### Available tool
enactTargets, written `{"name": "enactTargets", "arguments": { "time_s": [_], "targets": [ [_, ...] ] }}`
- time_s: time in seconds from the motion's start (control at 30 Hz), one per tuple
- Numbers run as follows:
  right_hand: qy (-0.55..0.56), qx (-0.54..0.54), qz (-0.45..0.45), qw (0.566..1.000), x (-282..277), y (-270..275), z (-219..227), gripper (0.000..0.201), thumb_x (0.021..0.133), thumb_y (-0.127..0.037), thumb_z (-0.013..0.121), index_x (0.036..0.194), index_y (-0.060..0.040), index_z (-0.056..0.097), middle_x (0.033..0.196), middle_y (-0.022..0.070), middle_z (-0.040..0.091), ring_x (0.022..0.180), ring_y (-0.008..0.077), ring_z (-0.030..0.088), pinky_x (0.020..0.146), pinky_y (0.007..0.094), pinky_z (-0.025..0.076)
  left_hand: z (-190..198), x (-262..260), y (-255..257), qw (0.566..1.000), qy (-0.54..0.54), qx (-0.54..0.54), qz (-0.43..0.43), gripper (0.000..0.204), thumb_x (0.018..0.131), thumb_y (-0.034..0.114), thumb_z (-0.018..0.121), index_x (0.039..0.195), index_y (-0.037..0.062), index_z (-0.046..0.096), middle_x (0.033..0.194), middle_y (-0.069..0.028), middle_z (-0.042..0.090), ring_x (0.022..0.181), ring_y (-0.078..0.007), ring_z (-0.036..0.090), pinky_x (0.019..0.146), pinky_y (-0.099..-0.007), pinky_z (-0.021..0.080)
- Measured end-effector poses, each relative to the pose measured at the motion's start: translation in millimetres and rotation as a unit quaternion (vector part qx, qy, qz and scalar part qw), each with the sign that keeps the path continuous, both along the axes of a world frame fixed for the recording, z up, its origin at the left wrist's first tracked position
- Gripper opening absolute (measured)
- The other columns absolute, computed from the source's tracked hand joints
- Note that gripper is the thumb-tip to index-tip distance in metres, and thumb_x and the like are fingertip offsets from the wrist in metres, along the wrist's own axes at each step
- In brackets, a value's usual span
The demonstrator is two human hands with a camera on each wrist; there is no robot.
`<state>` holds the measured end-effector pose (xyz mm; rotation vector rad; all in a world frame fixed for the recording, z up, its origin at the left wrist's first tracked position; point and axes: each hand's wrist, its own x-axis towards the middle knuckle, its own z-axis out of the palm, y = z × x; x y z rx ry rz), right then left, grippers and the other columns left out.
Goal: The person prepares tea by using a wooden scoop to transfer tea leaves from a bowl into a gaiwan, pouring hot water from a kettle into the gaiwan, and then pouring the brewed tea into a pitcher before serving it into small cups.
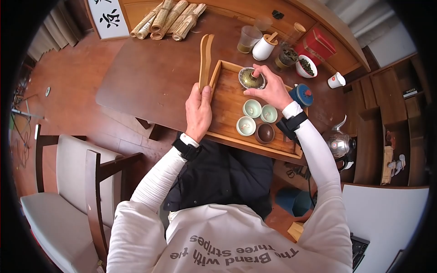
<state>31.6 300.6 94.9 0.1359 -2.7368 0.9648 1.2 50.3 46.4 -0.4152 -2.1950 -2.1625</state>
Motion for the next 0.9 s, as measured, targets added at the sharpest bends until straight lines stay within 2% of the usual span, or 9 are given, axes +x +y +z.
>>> {"name": "enactTargets", "arguments": {
  "time_s": [0.1, 0.23, 0.3, 0.33, 0.4, 0.63, 0.73, 0.8, 0.9],
  "targets": [
    [0.021, 0.007, 0.004, 1.0, -7.1, -4.2, 0.4, 0.052, 0.072, -0.023, 0.089, 0.104, -0.0037, 0.053, 0.113, 0.017, 0.066, 0.119, 0.036, 0.063, 0.098, 0.0419, 0.049, -0.2, 1.3, -0.2, 1.0, -0.007, 0.004, -0.008, 0.025, 0.109, 0.026, 0.051, 0.102, 0.0024, 0.057, 0.081, 0.0006, 0.05, 0.076, -0.0105, 0.044, 0.069, -0.0281, 0.041],
    [0.049, 0.062, 0.044, 0.996, -20.2, -12.4, 15.3, 0.048, 0.071, -0.022, 0.086, 0.103, -0.0049, 0.054, 0.103, 0.0152, 0.064, 0.1, 0.034, 0.064, 0.091, 0.0417, 0.051, 0.9, 2.1, -1.0, 1.0, -0.025, -0.005, -0.015, 0.026, 0.109, 0.026, 0.051, 0.103, 0.0016, 0.057, 0.081, -0.0017, 0.052, 0.077, -0.0113, 0.045, 0.071, -0.0291, 0.042],
    [0.003, 0.087, 0.075, 0.993, -25.2, -15.4, 42.3, 0.045, 0.071, -0.02, 0.083, 0.103, -0.0063, 0.054, 0.102, 0.0148, 0.064, 0.098, 0.0359, 0.064, 0.088, 0.0433, 0.051, 0.7, 2.7, -0.3, 0.999, 0.039, -0.015, 0.023, 0.023, 0.108, 0.023, 0.051, 0.104, 0.0015, 0.057, 0.078, -0.0177, 0.058, 0.07, -0.0315, 0.056, 0.07, -0.0399, 0.047],
    [-0.012, 0.14, 0.091, 0.986, -29.7, -14.4, 55.2, 0.044, 0.071, -0.019, 0.082, 0.103, -0.0062, 0.054, 0.102, 0.0151, 0.064, 0.098, 0.0368, 0.064, 0.087, 0.0444, 0.052, 1.5, 3.0, -1.8, 0.999, 0.033, -0.012, 0.026, 0.023, 0.108, 0.023, 0.051, 0.104, 0.0015, 0.057, 0.078, -0.0177, 0.058, 0.07, -0.0315, 0.056, 0.07, -0.0399, 0.047],
    [-0.026, 0.245, 0.139, 0.959, -38.3, -7.2, 72.0, 0.043, 0.071, -0.016, 0.08, 0.106, -0.0059, 0.056, 0.103, 0.0166, 0.065, 0.099, 0.0396, 0.065, 0.085, 0.0475, 0.053, 3.1, 2.8, -3.0, 1.0, 0.013, -0.006, 0.009, 0.027, 0.108, 0.026, 0.051, 0.105, 0.0003, 0.057, 0.08, -0.0081, 0.055, 0.076, -0.0174, 0.049, 0.071, -0.034, 0.045],
    [-0.151, 0.497, 0.212, 0.828, -48.4, -44.5, 71.8, 0.049, 0.066, -0.012, 0.081, 0.11, -0.0062, 0.06, 0.103, 0.0177, 0.063, 0.1, 0.0374, 0.065, 0.085, 0.0455, 0.055, -2.3, 0.1, -3.7, 1.0, -0.024, -0.008, 0.008, 0.025, 0.107, 0.024, 0.052, 0.109, 0.0003, 0.06, 0.077, -0.0095, 0.058, 0.072, -0.0185, 0.052, 0.07, -0.0343, 0.046],
    [-0.157, 0.507, 0.236, 0.814, -57.4, -67.4, 63.8, 0.053, 0.064, -0.013, 0.082, 0.112, -0.0066, 0.061, 0.102, 0.018, 0.064, 0.1, 0.0366, 0.066, 0.085, 0.0458, 0.055, -9.1, -2.6, -1.3, 1.0, -0.001, 0.014, 0.019, 0.024, 0.107, 0.023, 0.052, 0.11, 0.0009, 0.061, 0.077, -0.0108, 0.059, 0.07, -0.0199, 0.054, 0.069, -0.0347, 0.046],
    [-0.203, 0.499, 0.24, 0.808, -67.0, -78.7, 62.0, 0.054, 0.064, -0.015, 0.082, 0.113, -0.0065, 0.062, 0.097, 0.0183, 0.066, 0.096, 0.0381, 0.067, 0.084, 0.0468, 0.055, -10.9, -2.2, 0.3, 0.998, 0.001, 0.051, 0.025, 0.02, 0.105, 0.022, 0.053, 0.102, 0.0026, 0.056, 0.074, -0.0244, 0.06, 0.074, -0.0471, 0.06, 0.066, -0.0534, 0.044],
    [-0.198, 0.48, 0.241, 0.82, -72.5, -77.4, 54.0, 0.054, 0.064, -0.014, 0.082, 0.113, -0.0059, 0.062, 0.094, 0.0179, 0.069, 0.093, 0.0391, 0.069, 0.082, 0.0481, 0.056, -9.9, -2.3, 0.1, 0.998, 0.01, 0.058, 0.033, 0.019, 0.105, 0.021, 0.053, 0.101, 0.003, 0.056, 0.072, -0.0241, 0.06, 0.072, -0.0474, 0.06, 0.064, -0.0543, 0.044]
  ]
}}
